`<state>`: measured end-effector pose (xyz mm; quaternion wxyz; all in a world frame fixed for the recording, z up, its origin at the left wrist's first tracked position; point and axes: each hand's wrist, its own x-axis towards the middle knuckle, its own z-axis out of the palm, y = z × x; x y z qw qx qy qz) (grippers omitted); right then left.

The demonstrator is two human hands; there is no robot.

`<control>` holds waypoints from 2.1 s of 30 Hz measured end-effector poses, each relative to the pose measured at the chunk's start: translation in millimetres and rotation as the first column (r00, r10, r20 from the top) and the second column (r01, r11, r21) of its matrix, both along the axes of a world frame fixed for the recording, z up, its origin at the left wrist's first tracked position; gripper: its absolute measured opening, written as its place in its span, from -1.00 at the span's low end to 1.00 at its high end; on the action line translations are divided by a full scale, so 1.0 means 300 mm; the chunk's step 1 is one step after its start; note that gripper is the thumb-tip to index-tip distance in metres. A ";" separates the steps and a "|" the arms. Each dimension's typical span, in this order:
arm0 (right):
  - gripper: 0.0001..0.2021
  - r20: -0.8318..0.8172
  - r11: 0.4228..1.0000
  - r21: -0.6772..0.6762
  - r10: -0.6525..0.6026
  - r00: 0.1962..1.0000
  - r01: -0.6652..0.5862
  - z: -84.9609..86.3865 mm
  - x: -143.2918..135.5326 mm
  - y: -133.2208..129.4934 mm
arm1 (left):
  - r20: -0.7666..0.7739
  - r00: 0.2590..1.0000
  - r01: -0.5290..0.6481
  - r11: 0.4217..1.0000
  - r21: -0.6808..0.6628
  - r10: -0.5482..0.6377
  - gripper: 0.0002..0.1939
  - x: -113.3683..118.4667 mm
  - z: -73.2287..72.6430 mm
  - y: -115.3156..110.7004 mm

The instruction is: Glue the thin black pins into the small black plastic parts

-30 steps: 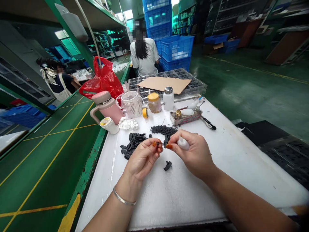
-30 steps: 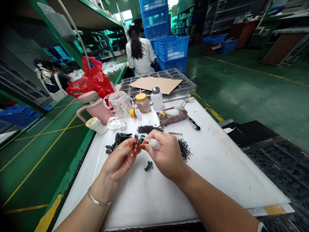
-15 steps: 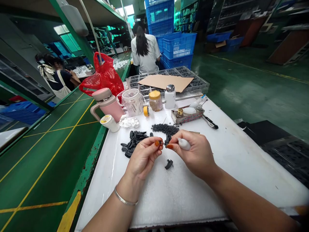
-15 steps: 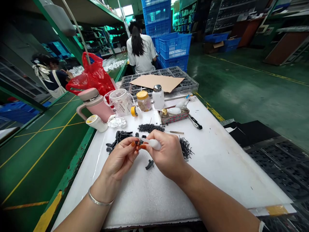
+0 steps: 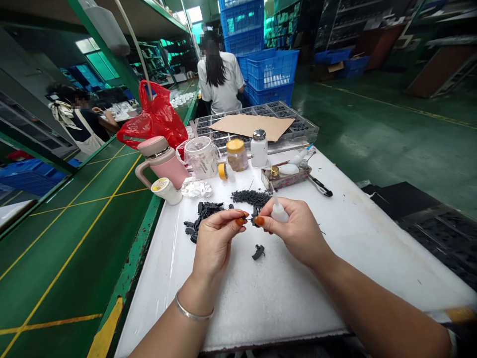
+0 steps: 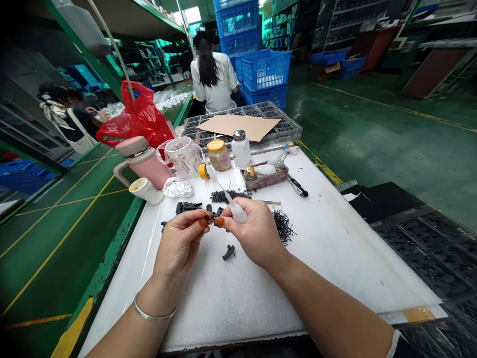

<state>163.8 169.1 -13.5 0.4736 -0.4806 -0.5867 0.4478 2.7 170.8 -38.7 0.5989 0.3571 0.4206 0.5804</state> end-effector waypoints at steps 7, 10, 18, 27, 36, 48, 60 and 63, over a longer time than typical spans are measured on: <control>-0.85 -0.009 1.000 0.026 -0.002 1.000 0.002 -0.002 0.000 0.002 | -0.036 0.999 -0.025 0.999 0.034 0.026 -0.85 0.005 0.005 -0.002; -0.86 -0.006 0.999 0.035 -0.004 1.000 0.004 -0.004 0.000 0.000 | -0.049 0.999 -0.022 0.999 0.042 0.024 -0.86 0.005 0.004 -0.003; -0.86 0.020 0.999 0.048 -0.017 1.000 0.016 0.001 -0.002 0.000 | -0.067 0.998 -0.004 0.998 0.066 0.009 -0.89 0.004 0.000 -0.005; -0.87 0.184 0.974 0.217 -0.106 0.977 0.065 -0.012 -0.006 -0.014 | -0.203 0.979 0.023 0.977 0.212 0.021 -0.90 -0.011 -0.013 -0.005; -0.90 0.232 0.963 0.267 -0.109 0.967 0.045 -0.020 -0.001 -0.009 | -0.238 0.971 0.082 0.971 0.226 -0.027 -0.88 -0.023 -0.022 0.002; -0.90 0.203 0.983 0.180 -0.059 0.977 0.021 -0.026 -0.002 0.003 | -0.293 0.954 0.124 0.973 0.196 -0.063 -0.86 -0.034 -0.026 0.006; -0.89 0.099 0.997 0.081 0.011 0.995 -0.019 -0.017 0.007 0.014 | 0.027 0.963 0.270 0.959 -0.086 -0.269 -0.85 -0.036 -0.009 0.022; -0.89 0.111 0.996 0.089 0.010 0.994 -0.020 -0.016 0.005 0.011 | 0.073 0.960 0.277 0.955 -0.109 -0.271 -0.87 -0.037 -0.010 0.025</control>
